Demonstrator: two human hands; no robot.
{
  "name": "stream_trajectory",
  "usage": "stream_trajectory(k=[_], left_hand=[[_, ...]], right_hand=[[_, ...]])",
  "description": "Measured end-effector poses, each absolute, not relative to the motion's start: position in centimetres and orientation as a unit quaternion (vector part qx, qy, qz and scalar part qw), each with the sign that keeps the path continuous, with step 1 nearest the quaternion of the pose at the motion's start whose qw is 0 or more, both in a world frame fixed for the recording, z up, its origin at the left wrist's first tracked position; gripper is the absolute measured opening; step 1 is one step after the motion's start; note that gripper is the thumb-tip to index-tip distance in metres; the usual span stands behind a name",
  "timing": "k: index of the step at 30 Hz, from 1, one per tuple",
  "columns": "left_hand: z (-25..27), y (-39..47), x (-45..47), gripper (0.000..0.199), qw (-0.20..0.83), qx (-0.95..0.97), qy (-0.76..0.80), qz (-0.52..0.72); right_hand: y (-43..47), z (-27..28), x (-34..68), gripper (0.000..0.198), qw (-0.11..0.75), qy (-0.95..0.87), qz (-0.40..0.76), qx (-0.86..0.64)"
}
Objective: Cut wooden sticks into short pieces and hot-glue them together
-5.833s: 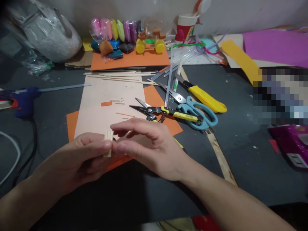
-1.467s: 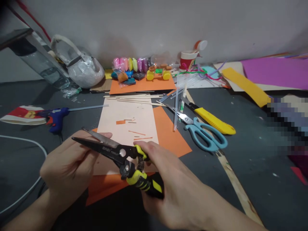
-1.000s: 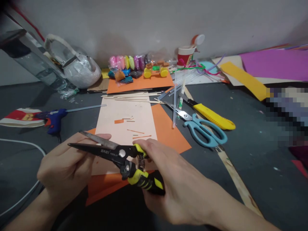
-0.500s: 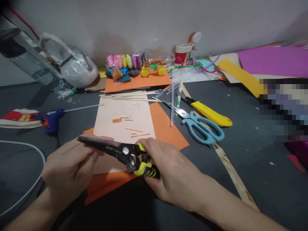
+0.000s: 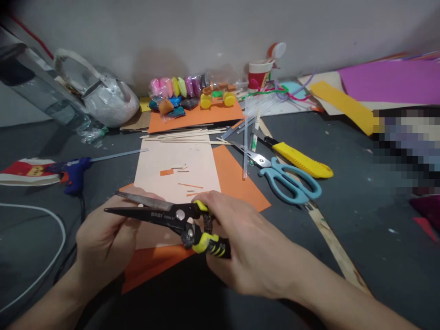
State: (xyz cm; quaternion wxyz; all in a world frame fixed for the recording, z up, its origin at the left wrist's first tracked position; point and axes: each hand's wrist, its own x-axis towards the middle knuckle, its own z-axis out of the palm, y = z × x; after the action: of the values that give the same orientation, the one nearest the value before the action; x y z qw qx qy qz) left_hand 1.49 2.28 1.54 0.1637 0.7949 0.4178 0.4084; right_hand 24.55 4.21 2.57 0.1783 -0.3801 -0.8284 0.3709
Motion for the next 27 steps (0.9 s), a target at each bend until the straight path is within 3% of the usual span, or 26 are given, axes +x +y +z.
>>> stream_trajectory(k=[13, 18, 27], left_hand=[[1.9, 2.1, 1.4, 0.022, 0.119, 0.809, 0.439, 0.373], [1.7, 1.9, 1.6, 0.023, 0.228, 0.756, 0.468, 0.396], [1.4, 2.0, 1.3, 0.031, 0.483, 0.634, 0.434, 0.420]], right_hand=[[3.7, 1.4, 24.9, 0.030, 0.164, -0.827, 0.344, -0.413], [4.3, 1.7, 24.9, 0.045, 0.215, -0.808, 0.372, -0.403], [4.2, 2.4, 24.6, 0.031, 0.167, -0.825, 0.373, -0.391]])
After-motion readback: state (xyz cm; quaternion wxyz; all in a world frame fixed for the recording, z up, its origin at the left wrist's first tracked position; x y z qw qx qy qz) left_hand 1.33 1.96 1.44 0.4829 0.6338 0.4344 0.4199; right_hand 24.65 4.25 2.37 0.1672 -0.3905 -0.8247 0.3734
